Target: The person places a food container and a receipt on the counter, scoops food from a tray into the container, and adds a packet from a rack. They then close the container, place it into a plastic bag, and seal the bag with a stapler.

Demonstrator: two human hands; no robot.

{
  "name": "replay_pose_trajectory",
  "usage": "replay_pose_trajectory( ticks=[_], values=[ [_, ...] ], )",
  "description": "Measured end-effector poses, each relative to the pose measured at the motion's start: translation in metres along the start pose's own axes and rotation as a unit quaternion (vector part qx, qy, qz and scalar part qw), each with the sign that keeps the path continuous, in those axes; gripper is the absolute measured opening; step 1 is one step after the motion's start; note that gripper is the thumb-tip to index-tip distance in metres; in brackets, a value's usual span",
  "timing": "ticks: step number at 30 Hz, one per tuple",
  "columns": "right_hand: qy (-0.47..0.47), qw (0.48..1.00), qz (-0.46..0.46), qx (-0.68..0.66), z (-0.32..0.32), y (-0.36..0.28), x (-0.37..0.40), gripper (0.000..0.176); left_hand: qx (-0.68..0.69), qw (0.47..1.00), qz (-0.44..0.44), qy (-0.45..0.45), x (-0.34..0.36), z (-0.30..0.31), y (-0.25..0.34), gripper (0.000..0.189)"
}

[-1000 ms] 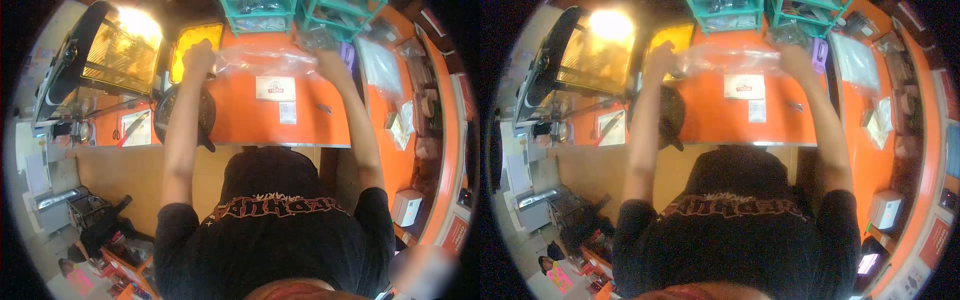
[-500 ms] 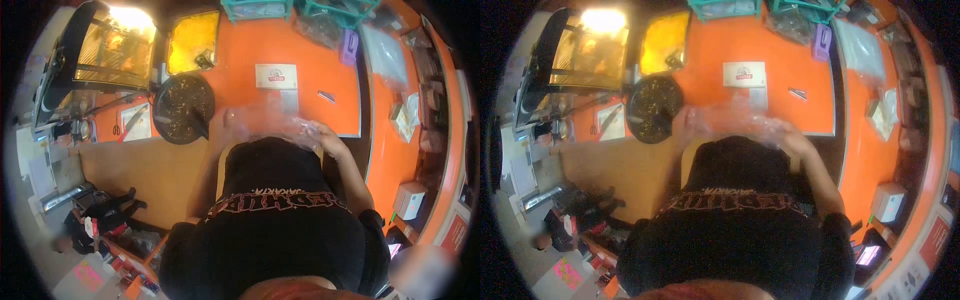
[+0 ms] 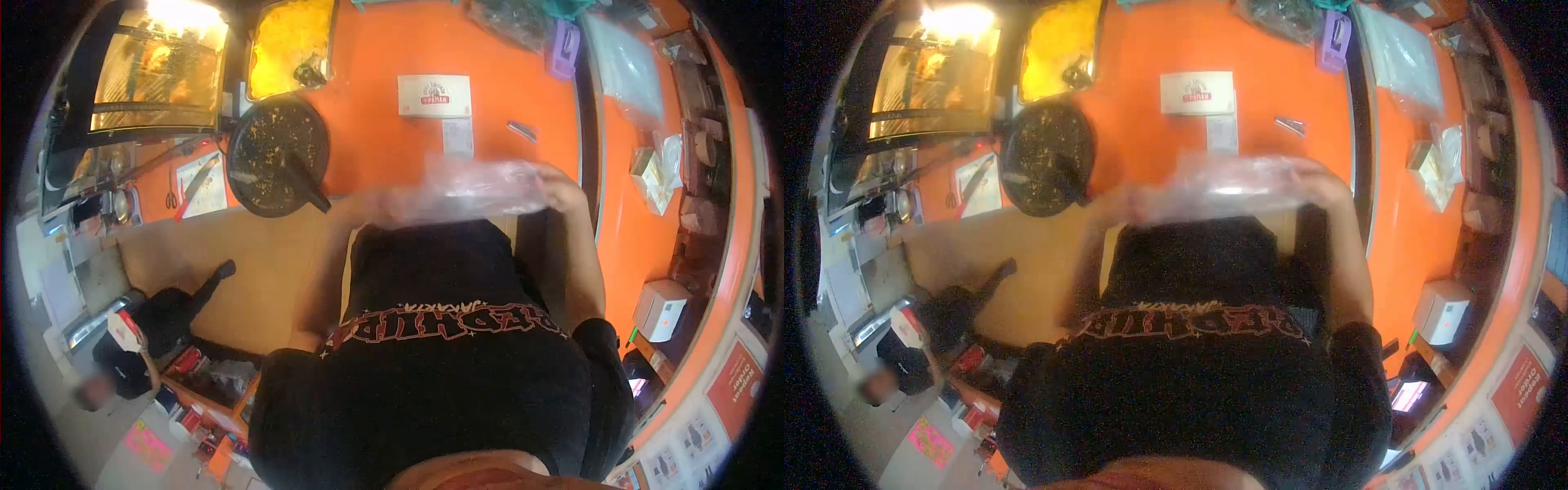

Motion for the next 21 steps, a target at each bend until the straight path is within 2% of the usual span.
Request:
replay_pose_trajectory(
  ticks=[2,3,4,6,7,9,11,13,16,17,18,19,20,21],
  values=[
    [0.151,0.983,-0.097,-0.034,0.023,0.024,-0.03,0.066,0.222,0.969,-0.049,0.096,-0.013,0.008,-0.037,0.046],
    [0.223,0.963,-0.142,-0.048,0.032,0.038,-0.045,0.062,0.285,0.945,-0.052,0.152,-0.018,0.014,-0.033,0.048],
    [0.254,0.966,-0.036,0.026,0.04,0.042,-0.061,0.059,0.347,0.913,-0.054,0.207,-0.02,0.018,-0.032,0.049],
    [0.303,0.92,0.18,0.171,0.04,0.039,-0.08,0.051,0.384,0.895,0.02,0.226,-0.027,0.012,-0.061,0.049],
    [0.342,0.889,0.232,0.196,0.035,0.038,-0.076,0.047,0.403,0.883,0.058,0.233,-0.029,0.008,-0.077,0.049],
    [0.41,0.814,0.331,0.244,-0.012,0.019,-0.064,0.039,0.433,0.871,0.069,0.222,-0.033,0.006,-0.074,0.052],
    [0.171,0.895,0.237,0.337,-0.061,0.039,-0.089,0.031,0.431,0.873,0.077,0.215,-0.036,0.01,-0.076,0.053],
    [0.069,0.842,0.245,0.476,-0.115,0.031,-0.108,0.03,0.402,0.888,0.084,0.207,-0.037,0.009,-0.088,0.053],
    [0.111,0.91,0.055,0.397,-0.085,0.086,-0.15,0.036,0.372,0.893,0.114,0.227,-0.035,0.018,-0.077,0.049],
    [0.11,0.884,0.087,0.447,-0.066,0.108,-0.17,0.036,0.17,0.935,0.194,0.245,-0.032,0.034,-0.108,0.046],
    [0.11,0.854,0.117,0.495,-0.039,0.135,-0.188,0.036,0.022,0.932,0.218,0.288,-0.028,0.043,-0.101,0.043],
    [0.109,0.821,0.146,0.541,-0.027,0.149,-0.195,0.036,-0.164,0.894,0.197,0.367,-0.024,0.053,-0.076,0.04],
    [0.107,0.812,0.108,0.563,-0.033,0.142,-0.188,0.036,-0.369,0.789,0.174,0.459,-0.02,0.055,-0.044,0.036],
    [0.106,0.801,0.071,0.584,-0.049,0.121,-0.178,0.036,-0.504,0.68,0.14,0.514,-0.024,0.049,-0.015,0.033]
  ],
)
Point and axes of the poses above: each hand's wrist, its own x-axis away from the middle knuckle, its own z-axis out of the back of the hand, y = z × x, the point moved 4 cm from there along -x, towards the middle knuckle, and after that the axes turned 13 degrees about -x, right-handed, at the moved point
